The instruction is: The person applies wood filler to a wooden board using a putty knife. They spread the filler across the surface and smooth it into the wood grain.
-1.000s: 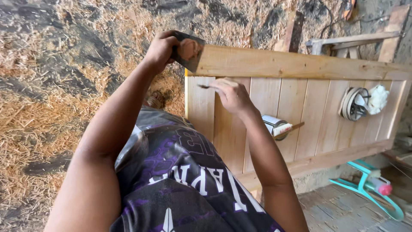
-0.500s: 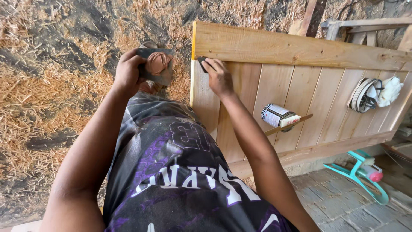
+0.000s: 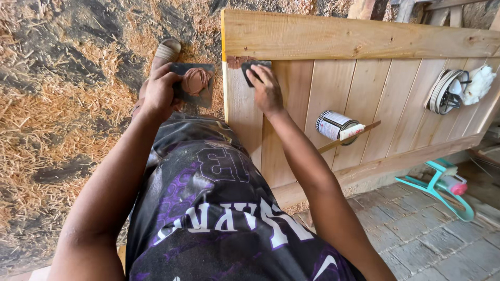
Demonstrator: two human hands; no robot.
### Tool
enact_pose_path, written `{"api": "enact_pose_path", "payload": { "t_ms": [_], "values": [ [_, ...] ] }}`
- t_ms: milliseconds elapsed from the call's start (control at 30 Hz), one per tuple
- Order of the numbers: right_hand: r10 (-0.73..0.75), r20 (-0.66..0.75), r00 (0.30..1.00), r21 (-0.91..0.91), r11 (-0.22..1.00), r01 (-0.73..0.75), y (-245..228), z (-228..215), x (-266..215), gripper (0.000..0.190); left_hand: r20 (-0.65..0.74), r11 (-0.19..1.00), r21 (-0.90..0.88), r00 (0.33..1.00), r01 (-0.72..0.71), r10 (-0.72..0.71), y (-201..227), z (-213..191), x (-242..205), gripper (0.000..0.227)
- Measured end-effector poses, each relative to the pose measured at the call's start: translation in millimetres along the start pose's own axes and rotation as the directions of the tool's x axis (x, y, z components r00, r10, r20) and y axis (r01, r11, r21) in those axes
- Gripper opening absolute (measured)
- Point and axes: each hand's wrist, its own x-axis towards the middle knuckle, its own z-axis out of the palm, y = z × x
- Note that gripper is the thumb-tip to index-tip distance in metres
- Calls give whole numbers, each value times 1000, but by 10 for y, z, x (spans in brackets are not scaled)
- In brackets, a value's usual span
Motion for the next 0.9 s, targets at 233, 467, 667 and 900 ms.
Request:
{"api": "enact_pose_path", "payload": {
  "t_ms": [233,467,667,900],
  "values": [
    [26,-15,1000,23,999,-25,94,-189,173,39,75,1000,-1,997,-7,7,-69,46,64,12],
    [-9,30,999,12,1000,9,-207,217,237,33,52,1000,0,999,0,0,-70,34,36,10],
    [27,100,995,24,999,-29,74,63,45,25,-57,994,30,993,108,-106,50,39,-24,22],
    [29,-10,1000,-75,997,-29,12,156,-121,30,-4,996,60,998,63,-63,-48,69,77,14]
  ]
}}
